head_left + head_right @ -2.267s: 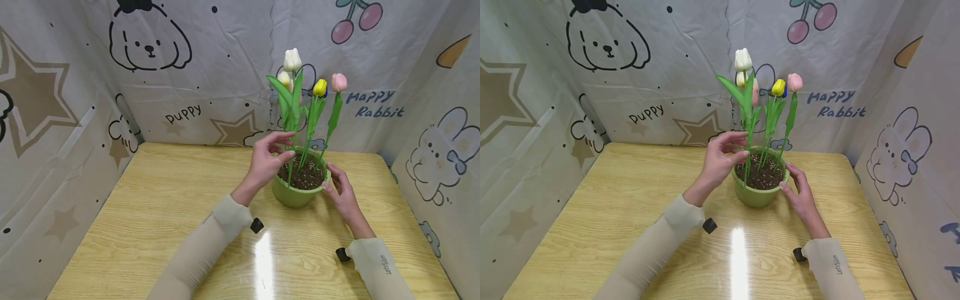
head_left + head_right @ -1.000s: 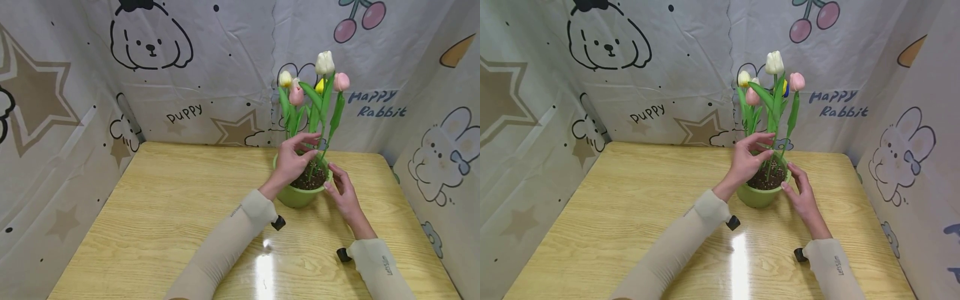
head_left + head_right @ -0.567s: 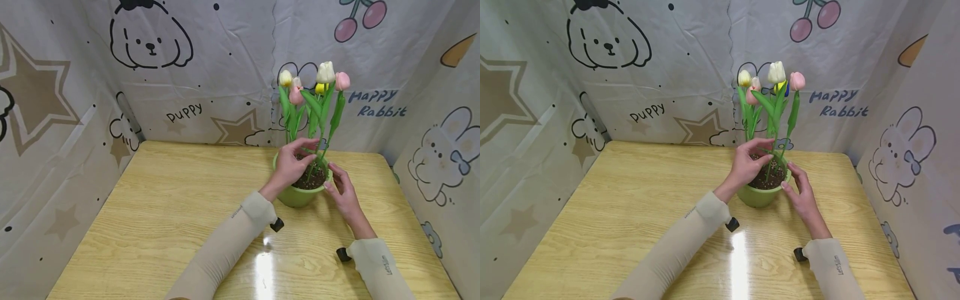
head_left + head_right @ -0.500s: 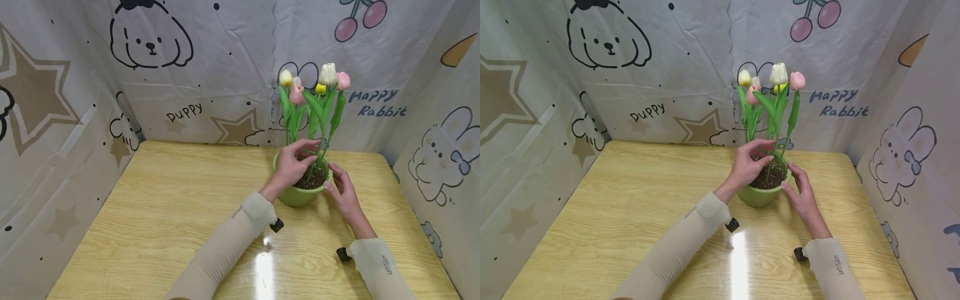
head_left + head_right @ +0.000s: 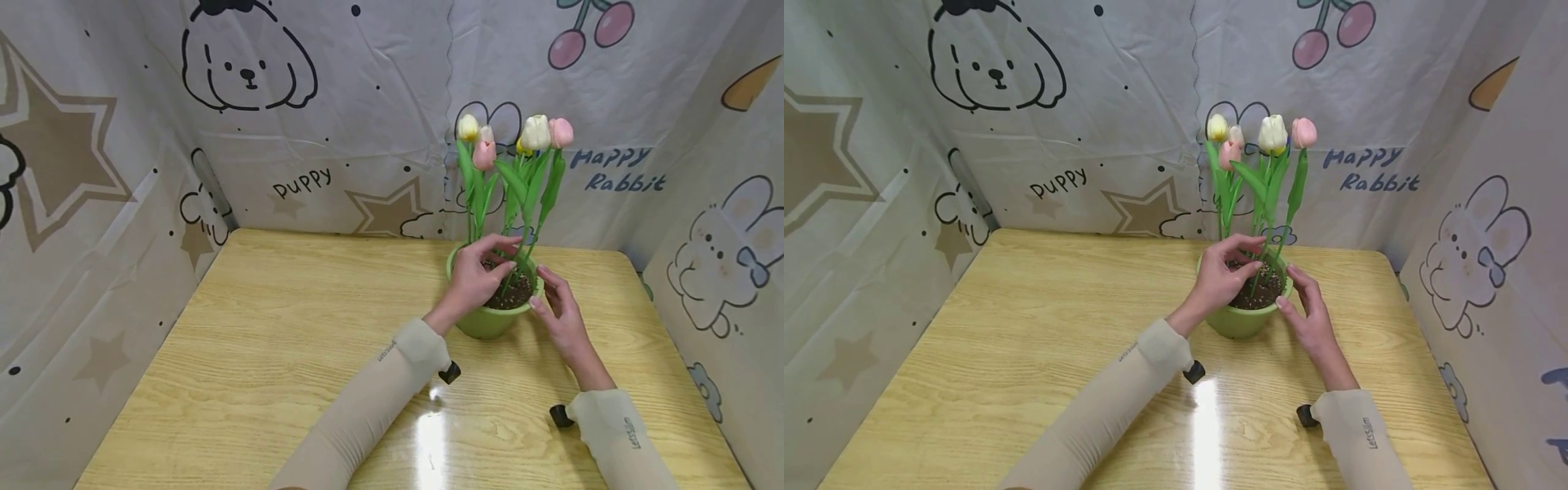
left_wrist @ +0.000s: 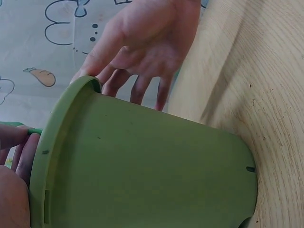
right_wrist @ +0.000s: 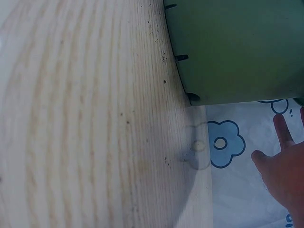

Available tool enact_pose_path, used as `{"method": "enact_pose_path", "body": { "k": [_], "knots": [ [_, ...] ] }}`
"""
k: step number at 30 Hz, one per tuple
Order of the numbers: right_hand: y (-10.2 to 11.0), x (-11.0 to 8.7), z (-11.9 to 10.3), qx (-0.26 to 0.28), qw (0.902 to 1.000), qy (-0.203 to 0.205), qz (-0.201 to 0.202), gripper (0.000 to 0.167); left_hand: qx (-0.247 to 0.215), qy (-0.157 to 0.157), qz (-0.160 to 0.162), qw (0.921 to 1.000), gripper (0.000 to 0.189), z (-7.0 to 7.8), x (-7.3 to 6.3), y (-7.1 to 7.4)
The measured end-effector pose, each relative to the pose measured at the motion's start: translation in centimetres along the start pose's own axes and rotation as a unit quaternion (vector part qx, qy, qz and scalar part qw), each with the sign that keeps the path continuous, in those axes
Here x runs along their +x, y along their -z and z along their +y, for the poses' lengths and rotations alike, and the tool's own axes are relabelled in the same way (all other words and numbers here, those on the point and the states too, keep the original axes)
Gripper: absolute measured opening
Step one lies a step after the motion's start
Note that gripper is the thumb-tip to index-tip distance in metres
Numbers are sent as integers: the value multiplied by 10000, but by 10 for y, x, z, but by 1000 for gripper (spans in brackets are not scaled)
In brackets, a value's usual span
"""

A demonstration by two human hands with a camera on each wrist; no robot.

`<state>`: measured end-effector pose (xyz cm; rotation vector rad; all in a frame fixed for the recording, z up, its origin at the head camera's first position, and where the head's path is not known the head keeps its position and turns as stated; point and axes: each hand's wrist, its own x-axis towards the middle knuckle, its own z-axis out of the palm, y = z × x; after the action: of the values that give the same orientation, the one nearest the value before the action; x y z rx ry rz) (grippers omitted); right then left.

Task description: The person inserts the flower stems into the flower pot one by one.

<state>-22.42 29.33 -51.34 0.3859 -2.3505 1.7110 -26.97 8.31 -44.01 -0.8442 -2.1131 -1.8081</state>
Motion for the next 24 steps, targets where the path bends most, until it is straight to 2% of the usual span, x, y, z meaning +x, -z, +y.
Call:
{"method": "enact_pose_path", "body": {
  "k": [6,14,24],
  "knots": [
    [0,0,0,-49,10000,62,-26,57,119,26,-8,9999,39,1,-3,-1],
    [-1,-1,1,-24,9999,133,9,56,700,-171,-72,9974,37,1,-7,-2],
    [1,1,5,-66,9999,111,19,56,801,27,-258,9964,35,0,-8,-1]
  ]
}}
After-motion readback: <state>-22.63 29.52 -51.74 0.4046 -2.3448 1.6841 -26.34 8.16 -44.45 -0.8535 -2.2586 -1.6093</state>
